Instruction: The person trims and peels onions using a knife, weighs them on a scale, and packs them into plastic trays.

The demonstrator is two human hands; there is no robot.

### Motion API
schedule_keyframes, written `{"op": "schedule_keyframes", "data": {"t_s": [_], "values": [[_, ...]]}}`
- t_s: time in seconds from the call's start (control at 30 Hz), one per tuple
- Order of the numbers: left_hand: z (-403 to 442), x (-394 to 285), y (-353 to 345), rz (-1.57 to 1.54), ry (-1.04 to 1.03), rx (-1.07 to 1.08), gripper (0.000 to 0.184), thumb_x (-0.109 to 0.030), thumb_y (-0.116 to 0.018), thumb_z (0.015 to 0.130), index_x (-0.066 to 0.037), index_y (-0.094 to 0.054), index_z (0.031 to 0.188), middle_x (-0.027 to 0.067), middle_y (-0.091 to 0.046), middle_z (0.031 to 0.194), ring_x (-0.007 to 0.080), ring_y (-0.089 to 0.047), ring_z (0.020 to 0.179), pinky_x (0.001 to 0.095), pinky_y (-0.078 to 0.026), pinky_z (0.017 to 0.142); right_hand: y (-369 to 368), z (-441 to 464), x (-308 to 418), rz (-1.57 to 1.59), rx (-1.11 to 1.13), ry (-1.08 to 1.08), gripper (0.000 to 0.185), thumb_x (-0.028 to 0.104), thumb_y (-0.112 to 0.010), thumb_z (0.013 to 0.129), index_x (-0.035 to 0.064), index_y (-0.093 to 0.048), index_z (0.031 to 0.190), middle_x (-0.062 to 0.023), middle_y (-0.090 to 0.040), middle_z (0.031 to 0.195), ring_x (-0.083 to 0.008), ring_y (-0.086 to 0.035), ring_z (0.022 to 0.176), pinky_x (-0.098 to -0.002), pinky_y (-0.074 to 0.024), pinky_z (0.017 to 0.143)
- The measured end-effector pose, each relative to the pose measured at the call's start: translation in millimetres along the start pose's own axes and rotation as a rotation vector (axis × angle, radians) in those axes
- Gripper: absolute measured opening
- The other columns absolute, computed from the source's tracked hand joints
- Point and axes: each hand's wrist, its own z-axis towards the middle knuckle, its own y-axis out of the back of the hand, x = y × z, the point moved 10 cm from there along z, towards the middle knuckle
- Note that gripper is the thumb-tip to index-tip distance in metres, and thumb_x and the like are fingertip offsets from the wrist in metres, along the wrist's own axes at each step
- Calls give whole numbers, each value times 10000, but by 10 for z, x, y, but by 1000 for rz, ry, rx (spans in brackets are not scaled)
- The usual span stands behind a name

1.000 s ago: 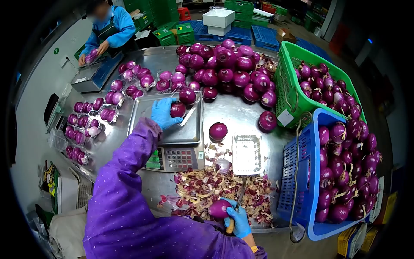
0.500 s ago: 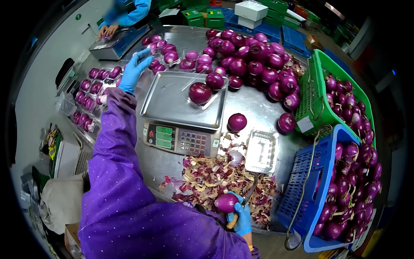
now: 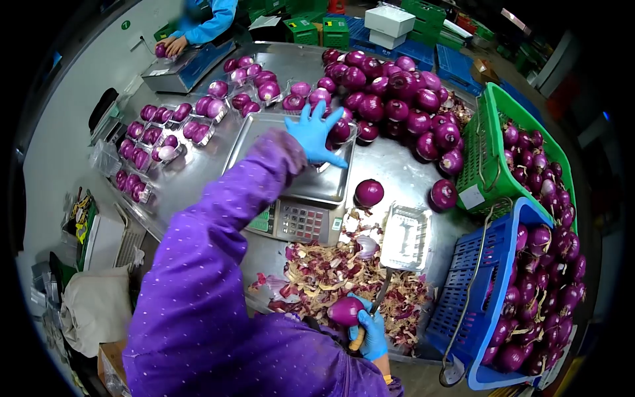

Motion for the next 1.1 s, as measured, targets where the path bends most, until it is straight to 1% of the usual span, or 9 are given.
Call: {"op": "schedule_keyframes", "data": {"t_s": [0.1,0.23,0.37,0.47,0.57,0.6,0.8,0.97,1.1], "values": [[160,104,-350,-43,95,75,1305,-725,-769,450,-306,-106,1492,235,-116,1521,551,-133,1350,751,-228,973,8,-46,58,12,3,18,525,206,-687,832,-72,-500,1236,-57,-627,753,-113,-523,473,-226,-438,425],[316,366,-444,-205,155,201,1299,-575,-819,496,-193,-91,1502,352,-188,1446,469,-389,1274,435,-362,1062,136,-103,57,33,-61,38,522,210,-691,822,-69,-515,1226,-54,-627,742,-109,-524,483,-218,-436,438],[327,514,-491,-360,203,210,1052,-484,-776,558,-57,-343,1416,252,-426,1368,381,-464,1235,407,-404,1036,160,-96,52,12,-83,46,510,232,-683,825,-66,-531,1210,-47,-600,670,-111,-520,483,-215,-432,441],[423,624,-605,-588,147,165,818,-314,-794,587,-21,-507,1294,203,-614,1148,287,-604,1053,351,-467,950,154,-72,48,-9,-92,47,496,242,-674,832,-68,-539,1196,-49,-589,646,-116,-511,467,-225,-425,420],[267,772,-512,-854,132,113,696,-236,-785,613,-6,-563,1230,147,-666,1034,230,-628,973,312,-486,901,142,-65,44,-18,-88,36,485,229,-674,828,-71,-542,1184,-52,-592,648,-123,-509,453,-231,-422,405],[163,866,-479,-920,166,119,627,-317,-780,599,-14,-626,1126,144,-643,1068,238,-627,948,314,-478,893,134,-59,38,-21,-91,24,485,227,-675,827,-72,-541,1185,-55,-598,659,-122,-510,454,-230,-424,406],[-456,2118,-21,-1190,347,-227,567,-243,-769,672,10,-598,1149,114,-650,985,199,-625,868,284,-494,810,85,22,-4,-36,-80,-39,481,197,-670,831,-63,-524,1209,-73,-638,768,-120,-523,465,-230,-441,416],[-1065,3461,-155,-1086,405,-364,467,-292,-690,764,-4,-632,1127,73,-651,926,166,-608,834,306,-473,759,-23,41,-76,-14,-60,-96,471,162,-647,860,-36,-497,1260,-50,-627,795,-104,-524,477,-229,-443,423],[-1543,4414,-922,-817,708,-307,453,-352,-737,684,7,-698,957,96,-676,849,171,-615,771,311,-484,732,-88,52,-152,-28,-77,-162,449,154,-633,879,-21,-499,1269,-22,-590,741,-97,-516,476,-227,-443,442]]}}
